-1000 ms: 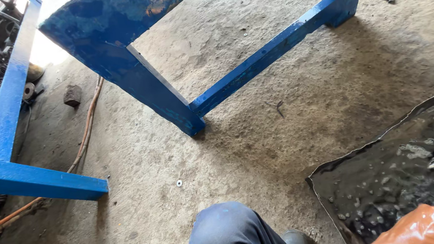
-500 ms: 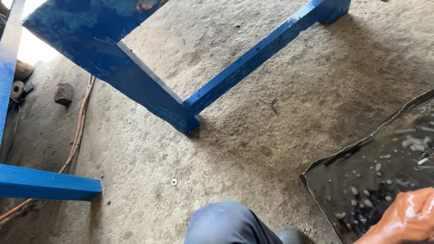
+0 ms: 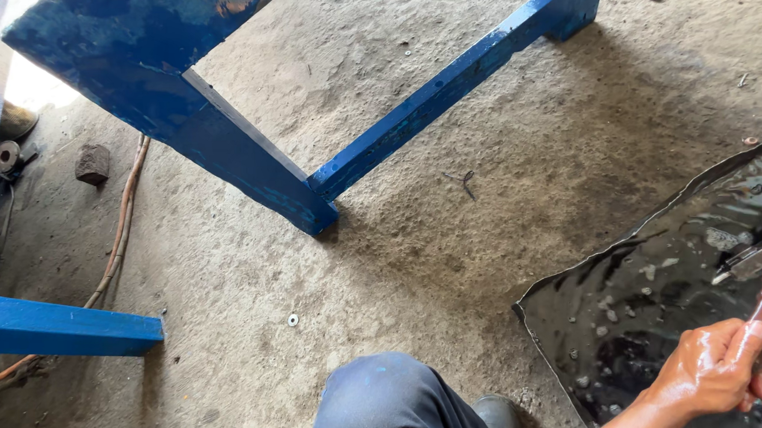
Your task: The person sits on the floor and scrubs various mechanical parts, including gears and metal brackets, using a dark rag and a liquid solvent in a metal tray. The person repeatedly picks up parts, scrubs them, and places them back into the tray.
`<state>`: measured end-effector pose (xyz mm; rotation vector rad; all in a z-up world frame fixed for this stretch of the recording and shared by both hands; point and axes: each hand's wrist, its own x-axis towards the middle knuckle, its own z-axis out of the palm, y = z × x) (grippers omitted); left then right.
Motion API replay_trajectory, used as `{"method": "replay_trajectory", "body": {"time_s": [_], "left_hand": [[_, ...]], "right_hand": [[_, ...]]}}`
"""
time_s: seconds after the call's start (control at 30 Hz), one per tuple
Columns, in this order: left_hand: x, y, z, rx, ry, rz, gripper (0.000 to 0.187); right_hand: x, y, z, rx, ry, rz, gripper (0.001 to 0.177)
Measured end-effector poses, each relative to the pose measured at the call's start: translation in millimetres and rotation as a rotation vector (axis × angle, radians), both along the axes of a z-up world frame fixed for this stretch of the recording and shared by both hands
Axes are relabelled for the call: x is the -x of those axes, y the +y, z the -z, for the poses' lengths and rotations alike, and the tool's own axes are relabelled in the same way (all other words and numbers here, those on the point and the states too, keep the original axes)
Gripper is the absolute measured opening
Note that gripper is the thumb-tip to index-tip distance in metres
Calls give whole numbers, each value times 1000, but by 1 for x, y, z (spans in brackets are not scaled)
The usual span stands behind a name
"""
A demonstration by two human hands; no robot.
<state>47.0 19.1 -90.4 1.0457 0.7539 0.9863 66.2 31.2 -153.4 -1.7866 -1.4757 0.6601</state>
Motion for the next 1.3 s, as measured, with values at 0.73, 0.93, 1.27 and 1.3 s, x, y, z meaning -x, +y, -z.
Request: {"method": "replay_trajectory", "body": {"time_s": [0.73,0.93,1.27,1.3], "left_hand": [[10,40,27,52,-22,-89,53],[2,41,57,-236,-7,-130,56],[17,44,11,71,-183,51,54],[17,43,12,48,-210,70,54]], "right_hand": [[-112,-9,-80,-338,1490,140,19],[-39,-22,-97,-471,379,165,23],[-34,-95,-52,-415,73,85,35],[-32,-85,-54,-459,41,113,34]]}}
